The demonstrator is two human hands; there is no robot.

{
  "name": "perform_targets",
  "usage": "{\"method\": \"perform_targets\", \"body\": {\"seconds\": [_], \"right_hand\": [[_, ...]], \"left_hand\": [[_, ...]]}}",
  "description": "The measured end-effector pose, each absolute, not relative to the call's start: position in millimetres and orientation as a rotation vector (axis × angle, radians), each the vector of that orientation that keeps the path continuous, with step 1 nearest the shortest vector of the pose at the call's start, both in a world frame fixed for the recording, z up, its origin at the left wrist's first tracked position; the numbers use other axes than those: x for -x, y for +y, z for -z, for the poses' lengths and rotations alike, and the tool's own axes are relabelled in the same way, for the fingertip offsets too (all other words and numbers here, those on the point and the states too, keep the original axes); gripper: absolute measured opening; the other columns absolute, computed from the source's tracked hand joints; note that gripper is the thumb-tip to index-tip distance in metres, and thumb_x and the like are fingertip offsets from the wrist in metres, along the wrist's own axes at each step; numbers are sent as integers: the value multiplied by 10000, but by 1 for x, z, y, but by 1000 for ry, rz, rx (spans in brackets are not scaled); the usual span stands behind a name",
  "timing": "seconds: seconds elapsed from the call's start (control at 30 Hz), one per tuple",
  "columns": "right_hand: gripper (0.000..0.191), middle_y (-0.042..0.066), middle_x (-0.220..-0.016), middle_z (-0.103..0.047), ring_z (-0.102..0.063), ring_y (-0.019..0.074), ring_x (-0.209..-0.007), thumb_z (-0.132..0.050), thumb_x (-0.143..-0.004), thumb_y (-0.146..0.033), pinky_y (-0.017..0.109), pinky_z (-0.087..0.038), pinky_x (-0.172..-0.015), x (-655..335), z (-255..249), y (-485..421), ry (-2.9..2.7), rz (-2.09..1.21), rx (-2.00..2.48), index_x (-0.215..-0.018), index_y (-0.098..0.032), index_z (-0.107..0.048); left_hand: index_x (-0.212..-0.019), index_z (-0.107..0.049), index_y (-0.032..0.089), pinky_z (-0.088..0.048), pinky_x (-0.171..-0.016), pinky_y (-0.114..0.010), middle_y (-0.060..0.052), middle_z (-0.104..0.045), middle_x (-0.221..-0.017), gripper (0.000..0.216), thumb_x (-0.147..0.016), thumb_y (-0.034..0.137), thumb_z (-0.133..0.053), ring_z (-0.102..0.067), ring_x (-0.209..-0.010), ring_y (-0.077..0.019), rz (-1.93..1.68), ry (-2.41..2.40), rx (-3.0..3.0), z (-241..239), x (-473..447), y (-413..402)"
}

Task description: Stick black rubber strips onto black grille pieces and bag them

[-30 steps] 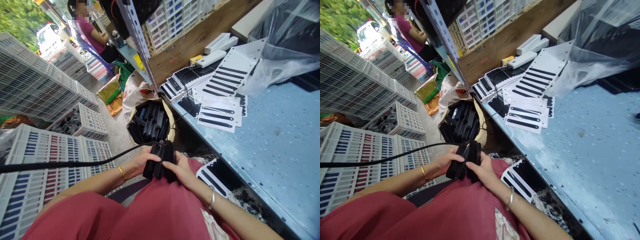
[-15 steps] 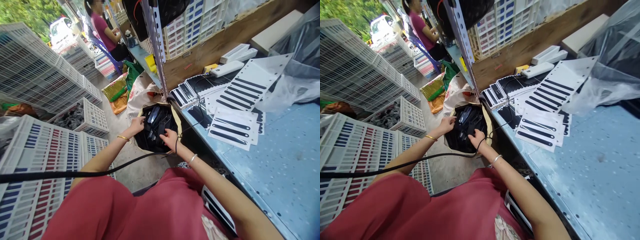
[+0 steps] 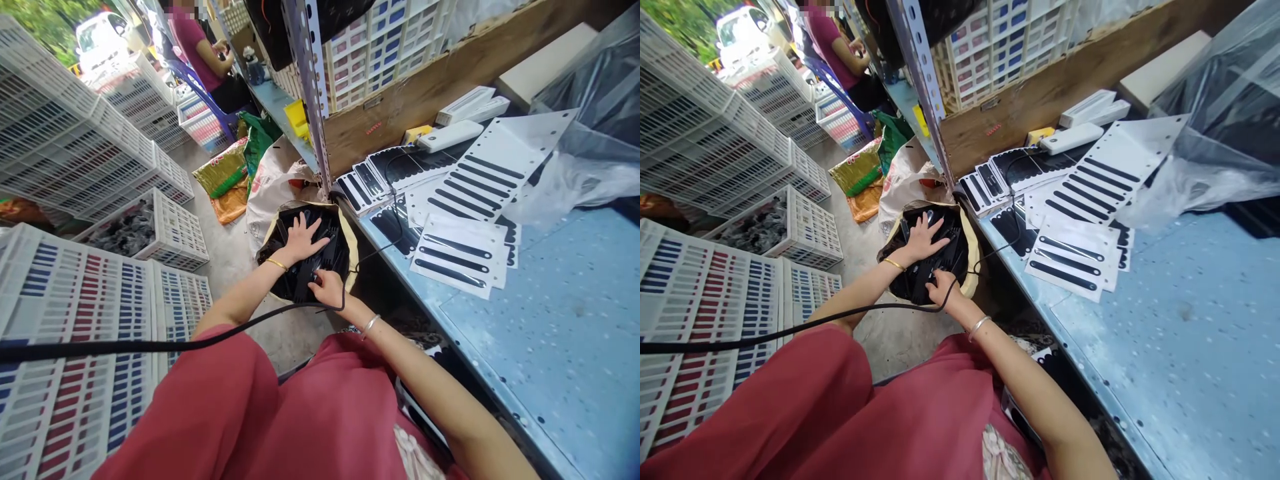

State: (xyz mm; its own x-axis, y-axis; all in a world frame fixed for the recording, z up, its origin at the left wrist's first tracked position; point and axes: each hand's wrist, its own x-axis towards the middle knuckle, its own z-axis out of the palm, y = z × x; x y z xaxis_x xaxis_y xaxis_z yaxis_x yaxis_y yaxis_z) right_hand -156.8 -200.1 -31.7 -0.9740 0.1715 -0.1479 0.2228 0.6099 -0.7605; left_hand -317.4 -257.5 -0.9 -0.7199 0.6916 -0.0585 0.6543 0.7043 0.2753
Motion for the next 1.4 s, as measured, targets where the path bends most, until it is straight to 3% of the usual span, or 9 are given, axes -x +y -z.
{"method": "perform_targets", "body": {"seconds": [0.1, 0.27, 0.37, 0.47, 0.6, 0.93, 1.13, 1.23, 1.4], "right_hand": [[176, 95, -886, -698, -638, 184, -794, -554, -876, -189, 257, -447, -699, 148, 26, -192, 2814, 1178, -273, -993, -111, -660], [253, 134, -877, -670, -611, 234, -844, -554, -909, -329, 321, -428, -770, 119, 12, -185, 2878, 921, -56, -851, -116, -677], [327, 141, -872, -653, -578, 263, -872, -529, -924, -400, 372, -410, -805, 102, 7, -188, 2900, 790, 67, -840, -122, -680], [221, 140, -910, -636, -538, 273, -910, -540, -909, -289, 396, -385, -831, 92, 6, -192, 2923, 687, 198, -894, -117, -677], [167, 133, -835, -616, -507, 255, -862, -515, -832, -75, 414, -354, -845, 83, 6, -196, 2932, 562, 378, -826, -107, -679], [196, 129, -844, -586, -445, 237, -826, -481, -839, -39, 411, -301, -806, 72, 3, -185, 3005, 458, 435, -864, -103, -664], [224, 158, -897, -590, -462, 264, -873, -471, -854, -85, 376, -297, -731, 72, -6, -165, 3069, 512, 118, -953, -89, -671], [246, 162, -905, -607, -498, 256, -885, -448, -905, -186, 344, -308, -713, 72, 3, -155, 3051, 576, -145, -906, -99, -678], [477, 94, -673, -621, -539, 167, -598, -418, -944, -468, 266, -288, -535, 88, 24, -147, 2840, 739, -570, -729, -120, -665]], "left_hand": [[-1454, -397, 252, -245, -1033, -605, -179, -155, -1578, 687, -866, 575, -542, -172, -1398, -470, -190, 2727, -1299, 5, 308, -275], [-1432, -423, 182, -332, -1016, -487, -186, -442, -1428, 516, -977, 421, -373, -357, -1349, -355, -162, 2839, -1360, -6, 291, -317], [-1373, -483, 106, -389, -957, -450, -202, -602, -1215, 610, -930, 523, -436, -526, -1183, -339, -188, 2864, -1319, -12, 268, -339], [-1244, -596, 114, -456, -828, -406, -131, -686, -872, 709, -756, 627, -636, -642, -875, -307, -250, 2852, -1154, -5, 243, -353], [-1360, -483, 88, -470, -636, -289, -34, -657, -702, 676, -784, 390, -668, -626, -647, -202, -359, 2875, -973, 10, 230, -352], [-1390, -463, 133, -484, -617, -242, -4, -647, -776, 714, -768, 389, -702, -597, -625, -136, -691, 2750, -1247, -11, 232, -324], [-1281, -585, 96, -497, -788, -415, -137, -670, -890, 676, -751, 506, -675, -649, -858, -297, -418, 2666, -1492, -5, 214, -291], [-1301, -572, 119, -422, -923, -492, -206, -618, -1169, 646, -776, 489, -629, -557, -1137, -378, -393, 2672, -1669, -2, 210, -277], [-1265, -609, 181, -332, -995, -551, -190, -527, -1358, 466, -822, 327, -585, -360, -1343, -429, -301, 2639, -1800, 17, 210, -259]]}}
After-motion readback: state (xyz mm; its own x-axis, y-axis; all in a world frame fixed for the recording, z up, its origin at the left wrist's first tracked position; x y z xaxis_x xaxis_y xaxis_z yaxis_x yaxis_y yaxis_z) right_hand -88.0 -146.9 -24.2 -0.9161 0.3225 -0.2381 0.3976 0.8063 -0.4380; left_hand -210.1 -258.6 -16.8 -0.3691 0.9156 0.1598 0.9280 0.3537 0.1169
